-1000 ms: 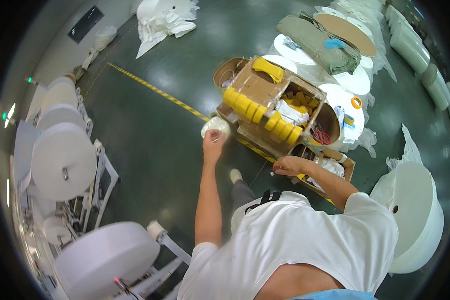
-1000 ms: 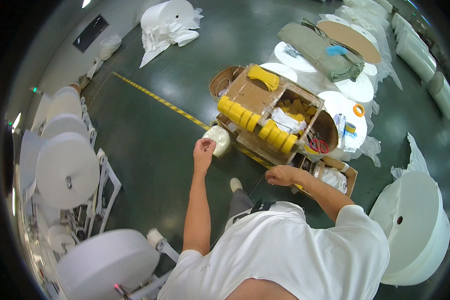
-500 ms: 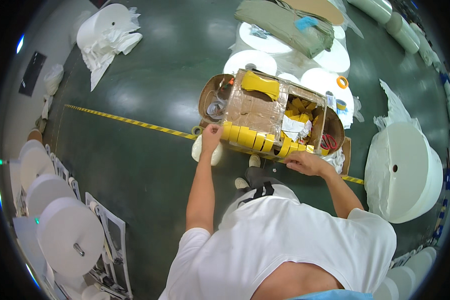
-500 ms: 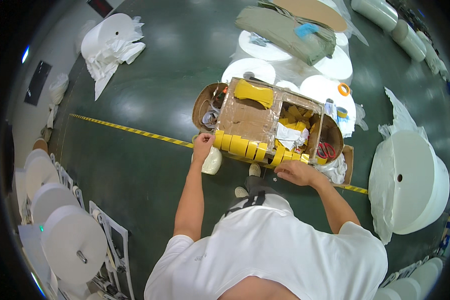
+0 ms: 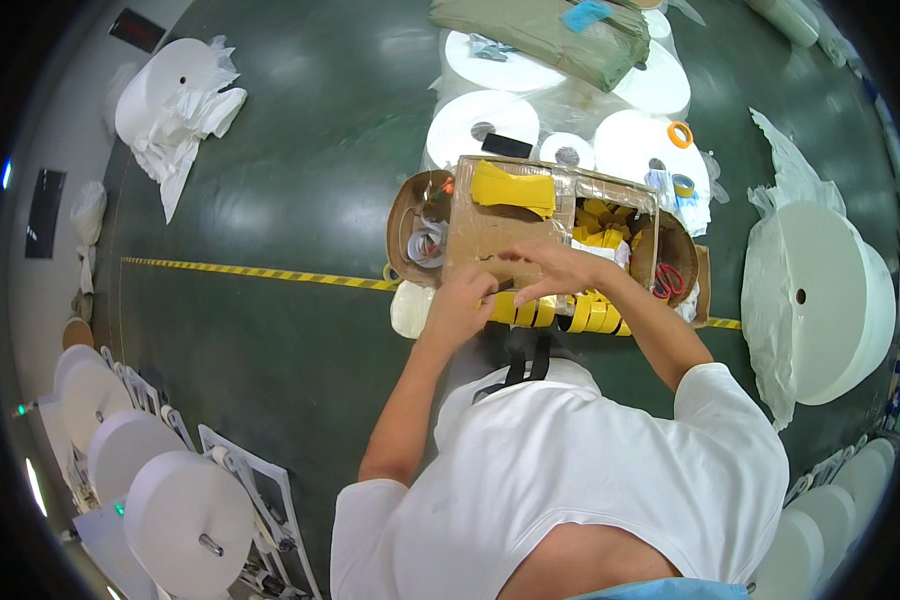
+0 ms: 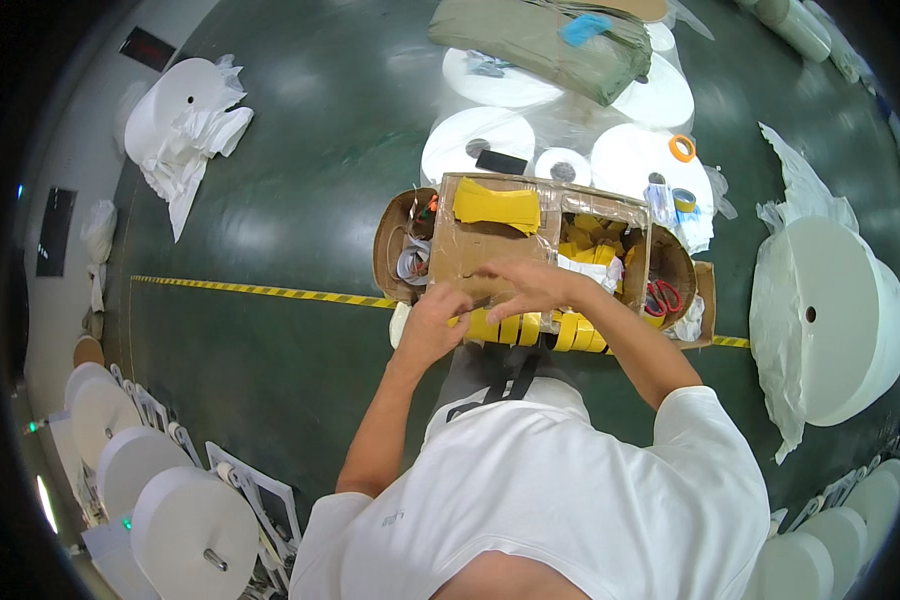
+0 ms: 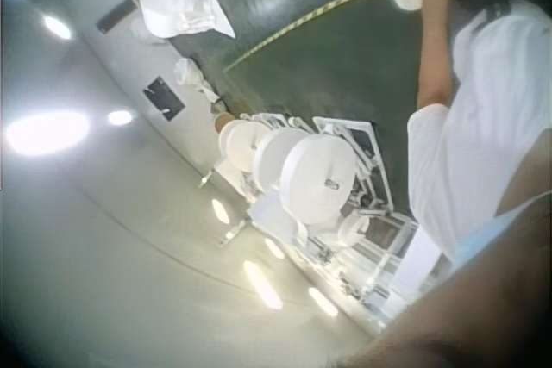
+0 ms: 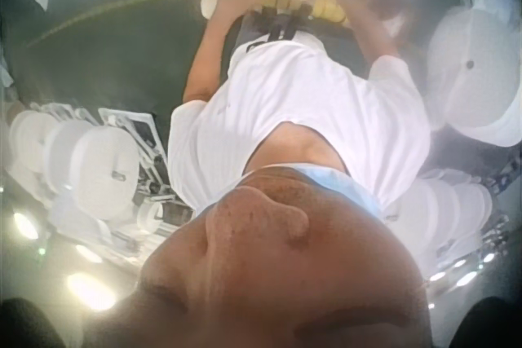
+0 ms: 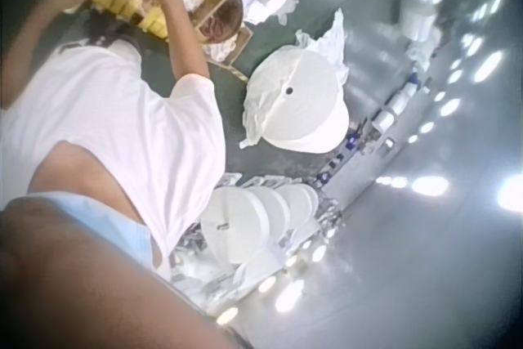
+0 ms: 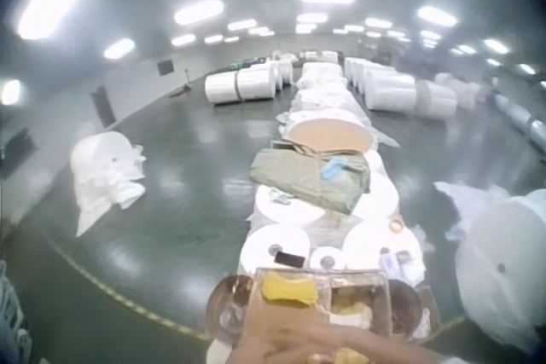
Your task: The person organizes tape and tools in a box and cuts pieces of yellow tape using scissors.
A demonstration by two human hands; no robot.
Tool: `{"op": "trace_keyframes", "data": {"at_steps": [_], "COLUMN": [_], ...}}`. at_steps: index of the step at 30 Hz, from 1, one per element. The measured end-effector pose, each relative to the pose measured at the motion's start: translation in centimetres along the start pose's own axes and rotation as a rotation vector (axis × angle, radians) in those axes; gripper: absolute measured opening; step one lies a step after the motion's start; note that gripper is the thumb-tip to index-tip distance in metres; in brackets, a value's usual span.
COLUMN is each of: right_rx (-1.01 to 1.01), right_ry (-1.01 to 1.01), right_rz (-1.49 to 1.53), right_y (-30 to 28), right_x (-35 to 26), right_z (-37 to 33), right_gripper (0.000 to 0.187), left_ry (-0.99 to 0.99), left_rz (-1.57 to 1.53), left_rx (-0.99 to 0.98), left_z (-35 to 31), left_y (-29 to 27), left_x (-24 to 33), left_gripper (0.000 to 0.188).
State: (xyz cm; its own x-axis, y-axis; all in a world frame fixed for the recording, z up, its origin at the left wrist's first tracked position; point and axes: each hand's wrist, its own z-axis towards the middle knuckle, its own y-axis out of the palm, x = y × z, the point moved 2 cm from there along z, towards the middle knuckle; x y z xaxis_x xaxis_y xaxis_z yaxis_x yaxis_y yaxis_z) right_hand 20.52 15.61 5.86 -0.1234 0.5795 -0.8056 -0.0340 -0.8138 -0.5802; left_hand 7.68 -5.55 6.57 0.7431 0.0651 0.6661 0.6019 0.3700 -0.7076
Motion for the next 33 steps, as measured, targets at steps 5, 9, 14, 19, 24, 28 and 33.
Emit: {"op": "trace_keyframes", "data": {"at_steps": [5,9,14,19,24,28,33], "right_rx": [-0.331,-0.176,0.072,0.109,0.157,0.181,0.467], "right_ry": [0.185,0.316,0.465,0.572,0.561,0.611,0.377], "right_rz": [0.098,0.030,-0.483,-0.688,-0.821,-0.708,0.232], "right_y": [2.4,2.6,3.9,6.5,6.5,4.5,0.1], "right_x": [1.6,0.9,2.8,3.3,3.9,0.9,-3.7], "right_z": [3.0,2.5,1.2,3.9,2.4,2.6,4.4], "right_gripper": [0.059,0.046,0.043,0.044,0.046,0.065,0.058], "left_ry": [0.250,0.289,0.026,-0.387,-0.484,-0.373,-0.270], "left_rz": [0.031,-0.036,-0.081,0.031,-0.327,-0.713,-0.798], "left_rx": [-0.110,-0.164,0.263,0.241,0.069,-0.197,-0.528], "left_z": [1.5,2.9,6.8,8.7,9.6,7.5,8.5], "left_y": [1.2,0.6,-1.6,1.2,1.2,-3.6,-6.7], "left_x": [-2.1,-3.5,-11.9,-25.2,-27.3,-22.5,-12.3], "left_gripper": [0.018,0.026,0.049,0.044,0.018,0.020,0.018]}}
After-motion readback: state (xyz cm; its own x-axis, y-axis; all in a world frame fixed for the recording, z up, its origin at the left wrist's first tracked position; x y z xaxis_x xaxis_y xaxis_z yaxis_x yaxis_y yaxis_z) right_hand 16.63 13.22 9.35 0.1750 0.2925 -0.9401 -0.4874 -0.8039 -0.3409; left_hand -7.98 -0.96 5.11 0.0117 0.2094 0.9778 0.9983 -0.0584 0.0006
